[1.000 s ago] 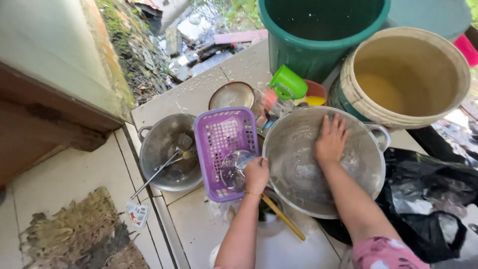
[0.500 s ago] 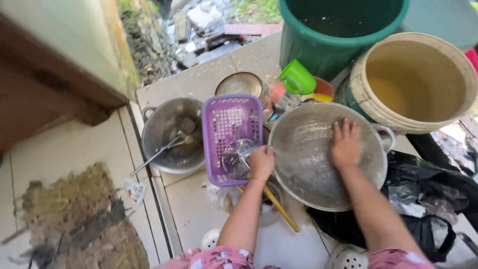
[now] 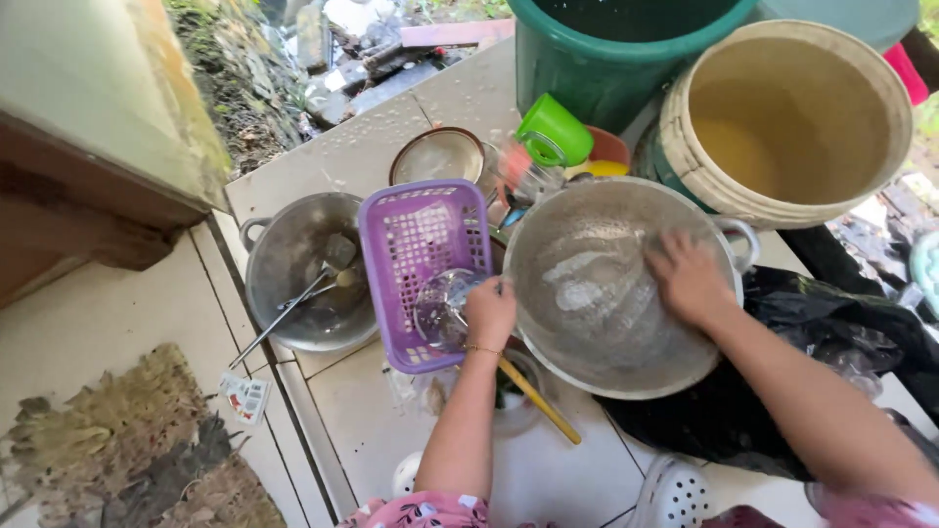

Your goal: The recorder is washing a large metal pot and various utensils in a basin at a floor-level outdoor washing station.

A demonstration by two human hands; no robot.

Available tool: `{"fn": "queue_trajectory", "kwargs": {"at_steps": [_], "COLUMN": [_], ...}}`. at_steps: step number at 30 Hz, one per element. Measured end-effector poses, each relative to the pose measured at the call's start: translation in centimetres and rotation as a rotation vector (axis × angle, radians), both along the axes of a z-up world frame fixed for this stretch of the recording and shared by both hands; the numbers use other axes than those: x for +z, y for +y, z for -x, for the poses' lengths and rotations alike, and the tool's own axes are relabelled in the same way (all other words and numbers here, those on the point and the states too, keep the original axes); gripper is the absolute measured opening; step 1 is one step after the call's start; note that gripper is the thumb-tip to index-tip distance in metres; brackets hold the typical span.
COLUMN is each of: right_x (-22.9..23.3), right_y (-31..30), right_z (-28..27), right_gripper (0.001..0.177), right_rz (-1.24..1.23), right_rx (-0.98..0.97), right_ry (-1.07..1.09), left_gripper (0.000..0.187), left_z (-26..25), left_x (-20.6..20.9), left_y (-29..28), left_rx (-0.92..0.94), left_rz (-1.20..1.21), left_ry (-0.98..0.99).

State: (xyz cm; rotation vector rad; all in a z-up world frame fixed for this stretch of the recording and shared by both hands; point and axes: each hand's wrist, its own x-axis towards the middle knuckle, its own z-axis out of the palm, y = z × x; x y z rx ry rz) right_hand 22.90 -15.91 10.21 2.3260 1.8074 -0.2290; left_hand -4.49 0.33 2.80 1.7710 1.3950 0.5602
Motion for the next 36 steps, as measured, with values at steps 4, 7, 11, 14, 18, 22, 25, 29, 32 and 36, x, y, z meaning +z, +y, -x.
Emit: {"fn": "queue_trajectory", "kwargs": {"at_steps": [4, 7, 11, 14, 18, 22, 25, 29, 32, 36], "right_x": [-9.8, -12.1, -5.9, -2.2, 0.2, -1.2, -6.4, -12.7, -11.0, -5.7], "right_y": [7.6, 11.3, 3.6, -2.0, -2.8, 0.2, 2.1, 3.5, 3.0, 1.2], "right_z": [2.9, 11.8, 14.4, 6.9, -5.2, -6.8, -2.9, 6.8, 8.9, -0.2], "right_gripper": [0.051, 0.049, 0.066, 0.061, 0.059, 0.043, 0.058, 0.063, 0.056, 0.05], "right_rz": [-0.596, -0.793, -0.407, 0.0, -0.129, -0.139, -0.33, -0.54, -0.401, -0.427], "right_rx": [-0.036, -0.026, 0.109, 0.179, 0.254, 0.226, -0.091, -0.074, 0.023, -0.06], "right_ry": [0.041, 0.43, 0.894, 0.677, -0.021, -0.11, 0.076, 0.318, 0.418, -0.033], "left_gripper": [0.03, 0.031, 0.03, 0.029, 0.03, 0.03, 0.03, 0.03, 0.029, 0.03], "left_z": [-0.7, -0.7, -0.1, -0.5, -0.8, -1.2, -1.0, -1.3, -1.3, -1.8], "left_x": [-0.3, -0.8, -1.5, -0.7, 1.0, 1.7, 2.0, 1.6, 0.6, 0.9], "left_y": [0.4, 0.4, 0.8, 1.2, 0.8, 1.1, 0.5, 0.5, 1.1, 1.4], "left_rx": [0.007, 0.044, 0.035, 0.041, 0.05, 0.077, 0.093, 0.12, 0.141, 0.126], "left_rz": [-0.083, -0.035, -0.039, -0.039, -0.017, 0.003, -0.007, -0.016, -0.029, -0.07], "left_ry": [0.034, 0.054, 0.038, -0.002, -0.004, 0.002, -0.059, -0.056, -0.057, -0.1]}}
